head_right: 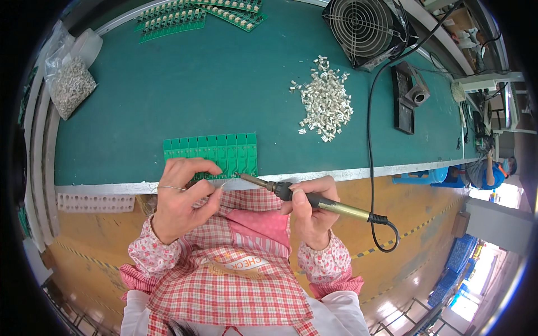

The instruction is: The person solders components onto a circuit board strip using a soldering iron and wire, then inserts small electrical components onto another circuit board strip by hand.

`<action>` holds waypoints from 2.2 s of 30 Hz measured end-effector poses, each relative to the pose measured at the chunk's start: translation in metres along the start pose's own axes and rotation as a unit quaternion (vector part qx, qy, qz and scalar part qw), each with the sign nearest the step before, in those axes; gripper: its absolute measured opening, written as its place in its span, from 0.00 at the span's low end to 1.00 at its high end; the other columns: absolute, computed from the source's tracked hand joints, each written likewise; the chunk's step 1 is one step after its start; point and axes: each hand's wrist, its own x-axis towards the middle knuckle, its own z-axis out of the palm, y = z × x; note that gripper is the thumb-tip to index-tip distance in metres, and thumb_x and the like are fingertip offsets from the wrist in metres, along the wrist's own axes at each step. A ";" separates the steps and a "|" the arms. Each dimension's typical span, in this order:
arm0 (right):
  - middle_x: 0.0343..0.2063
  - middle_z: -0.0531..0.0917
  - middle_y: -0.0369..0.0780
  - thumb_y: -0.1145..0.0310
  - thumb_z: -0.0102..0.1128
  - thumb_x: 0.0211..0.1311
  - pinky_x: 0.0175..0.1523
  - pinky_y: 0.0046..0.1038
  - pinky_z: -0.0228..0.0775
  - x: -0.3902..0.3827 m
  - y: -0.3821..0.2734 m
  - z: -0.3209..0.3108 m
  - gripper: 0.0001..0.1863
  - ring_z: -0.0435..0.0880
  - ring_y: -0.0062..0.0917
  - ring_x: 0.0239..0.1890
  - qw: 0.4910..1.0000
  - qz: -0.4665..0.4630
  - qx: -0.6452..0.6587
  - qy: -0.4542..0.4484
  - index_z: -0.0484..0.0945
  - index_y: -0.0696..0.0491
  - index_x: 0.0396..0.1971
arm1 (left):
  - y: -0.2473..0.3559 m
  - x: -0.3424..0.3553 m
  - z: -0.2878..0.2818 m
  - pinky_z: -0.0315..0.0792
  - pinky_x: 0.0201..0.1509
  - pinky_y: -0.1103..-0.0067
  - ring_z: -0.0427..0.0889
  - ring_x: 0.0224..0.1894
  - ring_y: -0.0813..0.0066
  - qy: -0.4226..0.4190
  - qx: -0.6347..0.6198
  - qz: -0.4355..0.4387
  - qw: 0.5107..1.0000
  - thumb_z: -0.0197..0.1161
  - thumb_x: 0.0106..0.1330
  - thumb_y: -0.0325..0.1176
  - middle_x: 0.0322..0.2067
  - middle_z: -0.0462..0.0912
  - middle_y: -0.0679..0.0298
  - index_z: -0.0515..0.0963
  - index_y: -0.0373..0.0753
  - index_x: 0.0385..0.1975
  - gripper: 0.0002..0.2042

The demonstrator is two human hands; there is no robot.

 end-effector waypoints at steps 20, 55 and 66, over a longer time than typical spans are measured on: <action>0.29 0.84 0.50 0.76 0.60 0.66 0.24 0.22 0.78 -0.028 0.018 0.008 0.10 0.84 0.24 0.19 0.997 -0.032 -0.010 0.072 0.67 0.60 0.41 | 0.000 0.000 -0.001 0.69 0.46 0.68 0.80 0.42 0.65 -0.018 0.018 0.015 1.000 0.71 0.51 0.26 0.42 0.81 0.66 0.76 0.41 0.25 0.08; 0.22 0.79 0.44 0.67 0.57 0.69 0.23 0.25 0.74 -0.026 0.015 0.020 0.11 0.77 0.24 0.14 0.997 -0.026 -0.051 0.054 0.67 0.57 0.40 | -0.006 -0.007 -0.009 0.66 0.46 0.69 0.79 0.42 0.65 -0.012 0.027 0.005 1.000 0.70 0.51 0.27 0.40 0.80 0.66 0.75 0.41 0.24 0.08; 0.30 0.83 0.52 0.78 0.57 0.66 0.25 0.23 0.80 -0.037 0.024 0.020 0.10 0.84 0.27 0.19 0.997 -0.061 -0.014 0.052 0.66 0.61 0.41 | -0.004 -0.006 -0.008 0.67 0.47 0.68 0.78 0.43 0.65 -0.024 0.041 0.006 0.999 0.70 0.51 0.28 0.40 0.79 0.67 0.76 0.42 0.26 0.08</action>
